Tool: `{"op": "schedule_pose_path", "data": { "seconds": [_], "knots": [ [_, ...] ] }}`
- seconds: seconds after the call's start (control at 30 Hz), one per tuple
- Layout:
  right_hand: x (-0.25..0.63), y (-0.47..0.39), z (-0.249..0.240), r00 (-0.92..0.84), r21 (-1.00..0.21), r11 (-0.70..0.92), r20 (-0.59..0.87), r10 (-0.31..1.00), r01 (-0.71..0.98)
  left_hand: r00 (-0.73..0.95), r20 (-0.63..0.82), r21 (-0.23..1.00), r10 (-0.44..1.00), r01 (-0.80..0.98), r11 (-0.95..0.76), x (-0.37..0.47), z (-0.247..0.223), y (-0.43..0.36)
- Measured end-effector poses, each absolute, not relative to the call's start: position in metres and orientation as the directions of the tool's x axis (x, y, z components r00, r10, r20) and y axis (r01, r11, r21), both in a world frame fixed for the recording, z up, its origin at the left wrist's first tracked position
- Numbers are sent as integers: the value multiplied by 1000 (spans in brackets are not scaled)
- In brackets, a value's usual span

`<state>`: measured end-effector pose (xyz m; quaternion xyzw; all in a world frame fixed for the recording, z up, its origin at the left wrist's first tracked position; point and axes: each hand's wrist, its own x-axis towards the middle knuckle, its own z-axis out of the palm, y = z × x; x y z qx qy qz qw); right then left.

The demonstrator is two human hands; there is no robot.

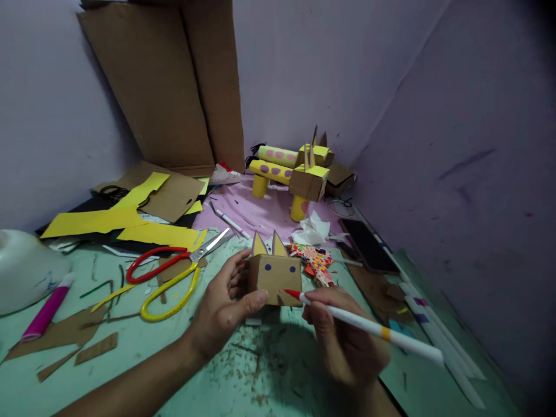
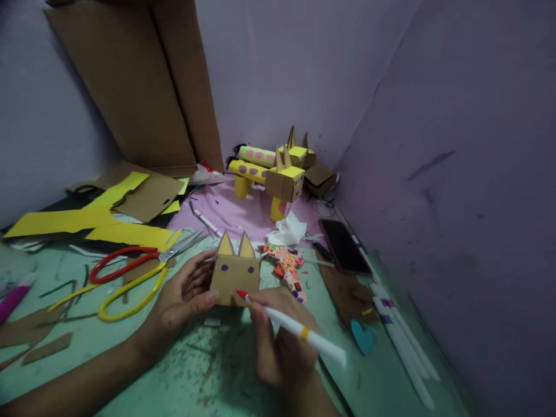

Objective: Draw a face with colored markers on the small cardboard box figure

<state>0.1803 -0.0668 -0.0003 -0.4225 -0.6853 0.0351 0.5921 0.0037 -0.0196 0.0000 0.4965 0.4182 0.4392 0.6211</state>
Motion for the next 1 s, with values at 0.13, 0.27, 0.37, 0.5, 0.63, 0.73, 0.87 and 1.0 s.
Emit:
{"op": "schedule_pose_path", "data": {
  "seconds": [0.13, 0.27, 0.37, 0.5, 0.63, 0.73, 0.87, 1.0],
  "knots": [
    [179, -68, 1, 43, -544, 624, 772, 634, 561, 262, -73, 986, 962, -126, 109, 4, -1, -19],
    [179, -69, 2, 36, -531, 637, 783, 621, 558, 257, -71, 988, 964, -116, 104, 4, -1, -20],
    [179, -68, 3, 39, -533, 640, 785, 619, 553, 254, -76, 988, 964, -114, 108, 3, 0, -21],
    [178, -67, 3, 39, -532, 634, 782, 622, 561, 252, -66, 989, 966, -113, 97, 3, -2, -21],
    [177, -67, 3, 52, -530, 630, 787, 615, 568, 250, -58, 991, 966, -103, 86, 3, -4, -20],
    [176, -68, 4, 68, -527, 625, 793, 606, 575, 246, -58, 991, 968, -106, 87, 3, -4, -21],
    [176, -68, 6, 59, -517, 619, 793, 606, 590, 248, -53, 992, 967, -94, 78, 3, -3, -22],
    [175, -69, 6, 42, -506, 635, 800, 599, 584, 246, -30, 995, 969, -86, 52, 2, -4, -23]
  ]
}}
